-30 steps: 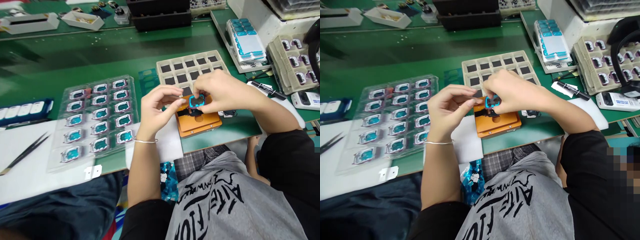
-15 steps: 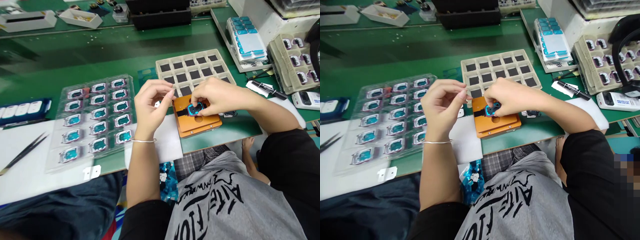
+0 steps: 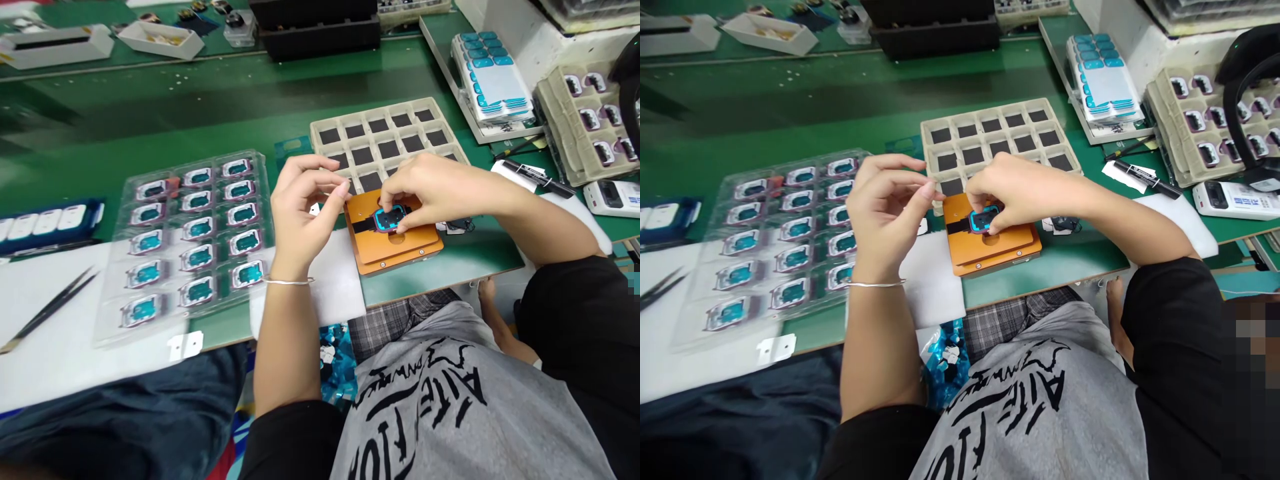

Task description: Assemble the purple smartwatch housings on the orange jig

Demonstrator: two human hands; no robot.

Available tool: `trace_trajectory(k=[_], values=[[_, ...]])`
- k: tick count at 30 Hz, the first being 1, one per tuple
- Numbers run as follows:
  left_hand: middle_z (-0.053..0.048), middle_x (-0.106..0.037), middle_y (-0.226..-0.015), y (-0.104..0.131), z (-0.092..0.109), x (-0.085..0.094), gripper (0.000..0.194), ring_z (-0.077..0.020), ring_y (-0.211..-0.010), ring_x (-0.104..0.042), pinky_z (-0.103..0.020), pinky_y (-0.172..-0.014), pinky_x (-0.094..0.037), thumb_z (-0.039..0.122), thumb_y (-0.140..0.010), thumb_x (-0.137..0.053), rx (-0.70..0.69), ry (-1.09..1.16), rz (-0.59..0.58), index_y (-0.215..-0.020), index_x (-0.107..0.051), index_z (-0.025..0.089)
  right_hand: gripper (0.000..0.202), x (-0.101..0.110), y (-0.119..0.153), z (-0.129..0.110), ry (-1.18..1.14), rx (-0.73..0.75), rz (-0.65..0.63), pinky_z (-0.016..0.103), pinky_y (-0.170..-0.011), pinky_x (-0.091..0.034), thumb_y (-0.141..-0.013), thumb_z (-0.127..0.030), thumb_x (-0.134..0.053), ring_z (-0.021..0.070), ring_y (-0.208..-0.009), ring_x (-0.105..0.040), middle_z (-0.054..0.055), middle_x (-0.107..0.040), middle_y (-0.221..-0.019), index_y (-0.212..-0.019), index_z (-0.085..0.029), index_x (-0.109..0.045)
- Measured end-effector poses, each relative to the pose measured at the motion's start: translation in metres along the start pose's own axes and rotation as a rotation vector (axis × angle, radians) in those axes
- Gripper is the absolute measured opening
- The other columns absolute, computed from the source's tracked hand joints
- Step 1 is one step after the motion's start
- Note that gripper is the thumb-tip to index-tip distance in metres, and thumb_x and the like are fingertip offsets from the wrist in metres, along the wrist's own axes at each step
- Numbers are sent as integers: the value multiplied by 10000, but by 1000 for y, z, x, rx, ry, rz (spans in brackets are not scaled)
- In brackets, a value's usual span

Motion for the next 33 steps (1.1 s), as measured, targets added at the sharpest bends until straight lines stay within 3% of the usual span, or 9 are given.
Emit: trace_trajectory(k=[5,11,22,33], values=[[-28,-661,-1105,0,0,-1,162,-93,-754,-676,-233,-652,-602,412,-948,-696,-48,-14,5,-918,-731,257,112,9,2,3,-54,-35,119,327,-819,-438,-914,-193,-669,175,-851,-623,34,-716,-940,-993,-152,-736],[-27,-662,-1099,0,-2,-2,71,-72,-748,-692,-189,-629,-578,303,-951,-696,-92,-8,6,-931,-733,246,238,-11,-7,-1,60,9,17,335,-805,-418,-800,-283,-829,193,-852,-595,33,-668,-862,-941,-119,-731],[-34,-663,-1115,1,-4,0,90,-86,-753,-680,-215,-624,-579,320,-962,-682,-90,-48,-1,-943,-728,245,200,-12,-5,-1,81,52,103,323,-775,-426,-816,-276,-796,162,-780,-589,-2,-628,-774,-937,-127,-737],[-37,-660,-1099,0,-3,0,74,-91,-767,-681,-219,-636,-572,299,-959,-685,-96,-42,-14,-940,-725,240,190,-14,-6,-9,125,-38,34,389,-862,-451,-848,-256,-779,238,-908,-626,49,-660,-834,-989,-130,-759]])
Point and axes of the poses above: each hand's wrist, its own y-axis away from the middle knuckle, its own x-axis out of the back of the hand, z = x × y, the point moved 1 cm from there along -y, towards the middle knuckle
